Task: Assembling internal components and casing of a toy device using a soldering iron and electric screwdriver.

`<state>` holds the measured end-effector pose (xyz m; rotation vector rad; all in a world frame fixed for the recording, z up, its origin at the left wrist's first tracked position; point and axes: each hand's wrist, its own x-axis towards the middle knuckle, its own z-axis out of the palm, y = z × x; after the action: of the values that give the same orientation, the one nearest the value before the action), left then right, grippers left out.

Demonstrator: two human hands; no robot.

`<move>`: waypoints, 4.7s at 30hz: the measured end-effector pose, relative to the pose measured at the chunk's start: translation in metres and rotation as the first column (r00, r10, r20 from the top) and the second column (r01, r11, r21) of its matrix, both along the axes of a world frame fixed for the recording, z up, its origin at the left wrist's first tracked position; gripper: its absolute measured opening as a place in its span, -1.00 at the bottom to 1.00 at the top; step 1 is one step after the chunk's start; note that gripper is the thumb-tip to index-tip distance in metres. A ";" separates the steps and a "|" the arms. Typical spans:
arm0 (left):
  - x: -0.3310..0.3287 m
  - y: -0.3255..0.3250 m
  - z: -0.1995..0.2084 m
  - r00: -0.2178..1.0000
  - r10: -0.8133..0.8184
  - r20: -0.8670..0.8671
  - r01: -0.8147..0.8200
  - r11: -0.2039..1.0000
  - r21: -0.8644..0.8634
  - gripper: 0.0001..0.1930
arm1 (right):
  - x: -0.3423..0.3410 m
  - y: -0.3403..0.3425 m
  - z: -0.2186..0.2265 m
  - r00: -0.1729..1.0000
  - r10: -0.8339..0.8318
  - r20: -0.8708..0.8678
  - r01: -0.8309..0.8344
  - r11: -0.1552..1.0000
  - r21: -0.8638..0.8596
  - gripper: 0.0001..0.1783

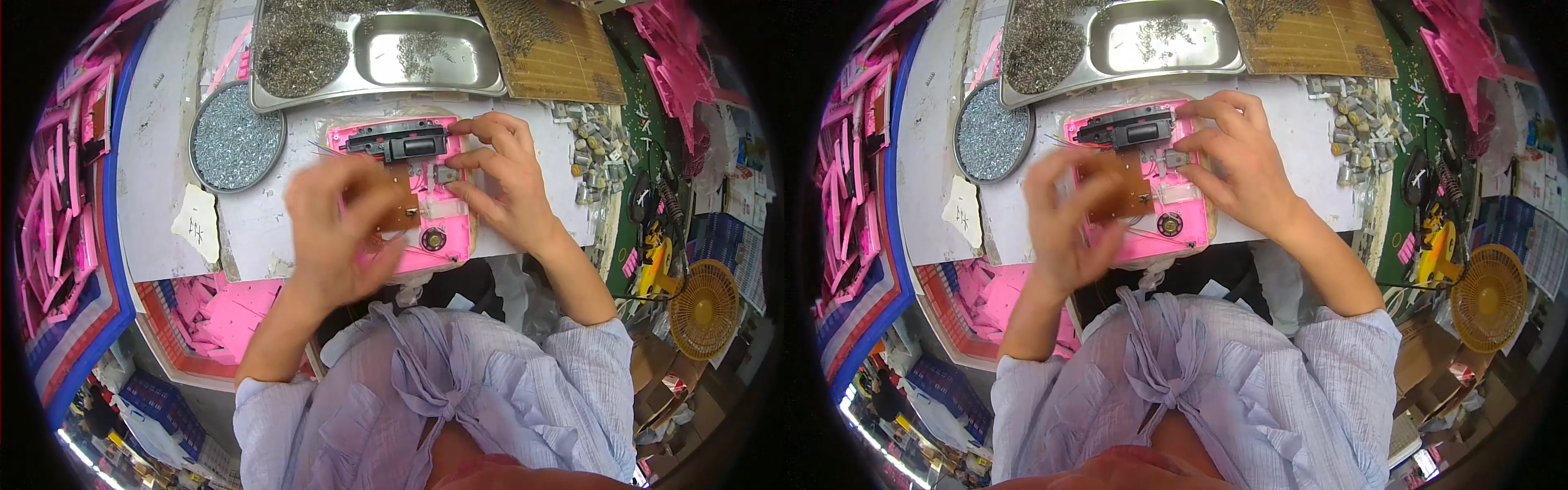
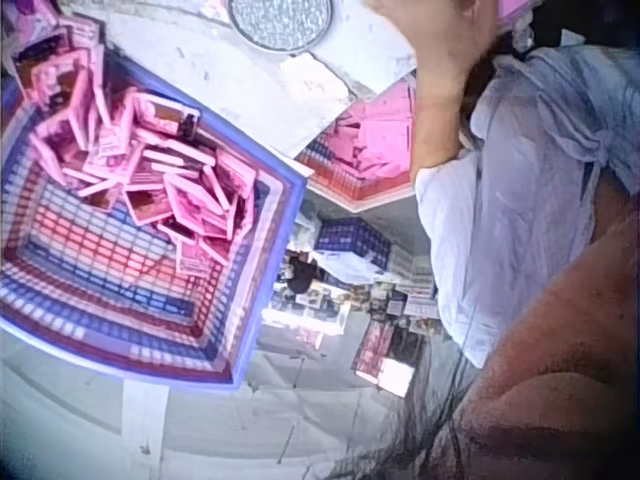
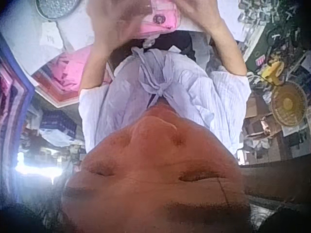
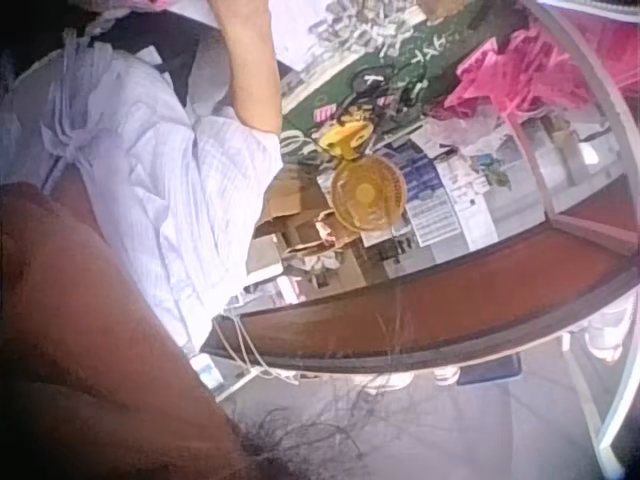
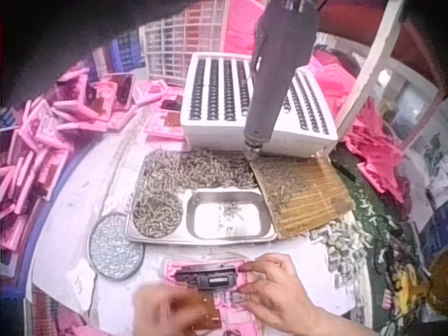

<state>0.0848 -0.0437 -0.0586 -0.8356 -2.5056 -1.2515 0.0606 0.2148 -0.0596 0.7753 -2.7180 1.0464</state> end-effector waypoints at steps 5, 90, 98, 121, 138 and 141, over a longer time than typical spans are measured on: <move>-0.012 -0.004 -0.011 0.957 0.275 -0.095 -0.291 0.910 -0.294 -0.72 | 0.002 -0.005 0.008 0.999 -0.024 0.032 0.022 0.997 0.069 -0.74; -0.010 -0.037 -0.004 0.982 0.185 0.043 -0.172 0.963 -0.207 -0.87 | -0.031 -0.070 -0.004 0.898 0.296 -0.326 -0.277 0.955 0.103 -0.69; -0.014 -0.042 -0.001 0.969 0.241 0.053 -0.226 0.953 -0.201 -0.82 | -0.035 -0.086 0.015 0.795 0.542 -0.271 -0.372 0.789 0.489 -0.83; -0.015 0.043 0.021 0.962 0.133 0.240 -0.173 0.973 0.152 -0.75 | -0.037 -0.018 -0.015 0.923 0.231 -0.309 -0.274 0.956 -0.104 -0.75; -0.045 0.024 0.002 0.960 0.048 0.276 -0.083 0.990 0.117 -0.89 | -0.035 -0.021 -0.020 0.941 0.143 -0.308 -0.215 0.953 -0.214 -0.75; -0.032 0.024 -0.003 0.897 0.184 0.403 -0.287 0.934 0.213 -0.93 | -0.036 -0.027 -0.021 0.945 0.116 -0.305 -0.194 0.951 -0.240 -0.74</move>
<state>0.0531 -0.0198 -0.0620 -0.2268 -2.5250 -1.7444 0.0250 0.1878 -0.0807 1.0168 -2.2449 1.1952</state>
